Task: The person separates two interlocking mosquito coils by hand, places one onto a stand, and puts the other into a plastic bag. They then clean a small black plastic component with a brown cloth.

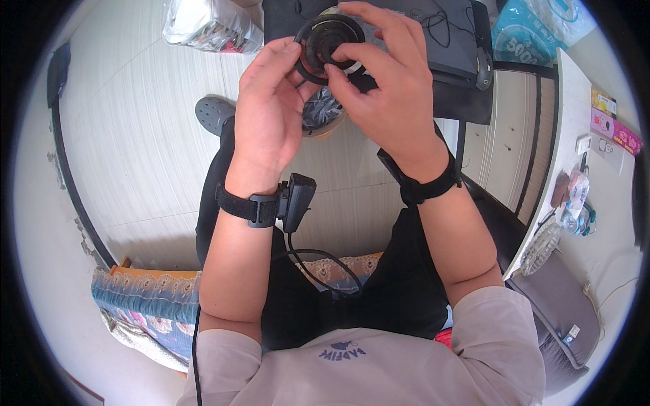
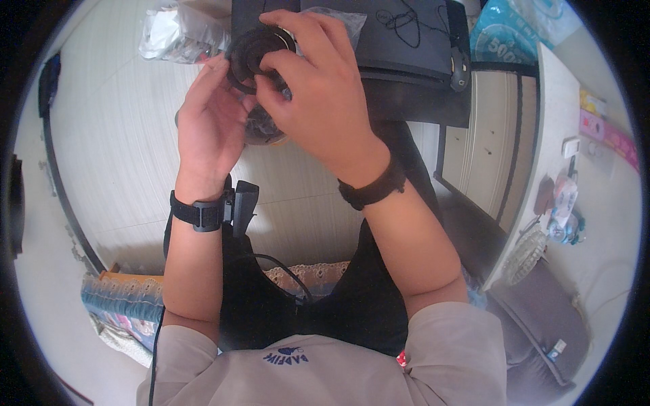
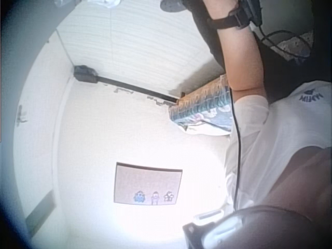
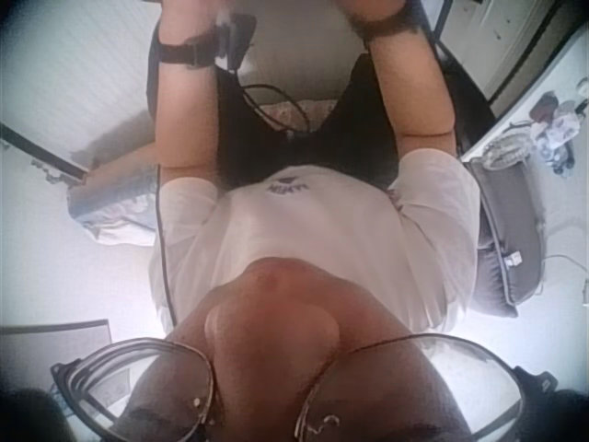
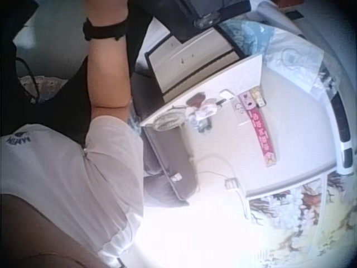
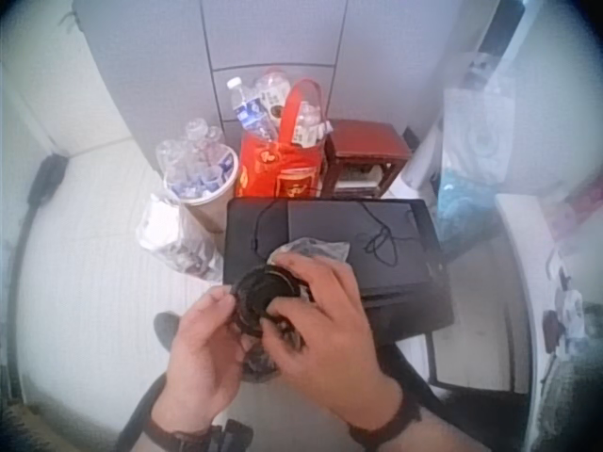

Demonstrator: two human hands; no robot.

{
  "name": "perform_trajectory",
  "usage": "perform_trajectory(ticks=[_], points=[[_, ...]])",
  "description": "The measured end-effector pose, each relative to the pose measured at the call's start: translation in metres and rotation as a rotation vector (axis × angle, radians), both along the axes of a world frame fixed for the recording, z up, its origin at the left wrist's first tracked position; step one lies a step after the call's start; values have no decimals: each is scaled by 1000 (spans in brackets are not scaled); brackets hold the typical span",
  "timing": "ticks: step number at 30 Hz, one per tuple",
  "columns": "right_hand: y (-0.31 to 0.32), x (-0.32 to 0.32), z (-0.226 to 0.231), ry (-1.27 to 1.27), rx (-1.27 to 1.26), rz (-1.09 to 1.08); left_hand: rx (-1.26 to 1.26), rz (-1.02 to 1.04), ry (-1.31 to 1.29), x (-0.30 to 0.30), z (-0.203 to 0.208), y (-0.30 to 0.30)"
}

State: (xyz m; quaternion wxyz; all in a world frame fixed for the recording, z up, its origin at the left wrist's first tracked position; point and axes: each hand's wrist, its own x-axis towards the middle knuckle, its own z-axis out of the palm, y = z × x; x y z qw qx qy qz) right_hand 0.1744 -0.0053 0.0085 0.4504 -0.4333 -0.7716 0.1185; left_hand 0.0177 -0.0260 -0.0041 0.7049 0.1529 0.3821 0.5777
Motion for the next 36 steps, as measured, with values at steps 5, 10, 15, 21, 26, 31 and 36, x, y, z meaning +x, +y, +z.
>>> perform_trajectory(ticks=[5,10,15,21,26,31,36], points=[[0,1,2,3,-7,60,-40,14,37,-3,0,1],[-1,0,1,27,-15,56,-54,45,50,-3,-1,1],[-1,0,-1,49,-10,42,-12,-27,78,-8,-10,-1],[2,4,7,7,-2,105,-47,44,32,-4,-4,-1],[2,4,20,13,-158,34,-27,24,-36,0,-1,-1],[10,13,10,-70,-42,146,23,29,44,-3,-1,-1],[3,7,0,-42,40,98,20,63,171,0,-1,-1]])
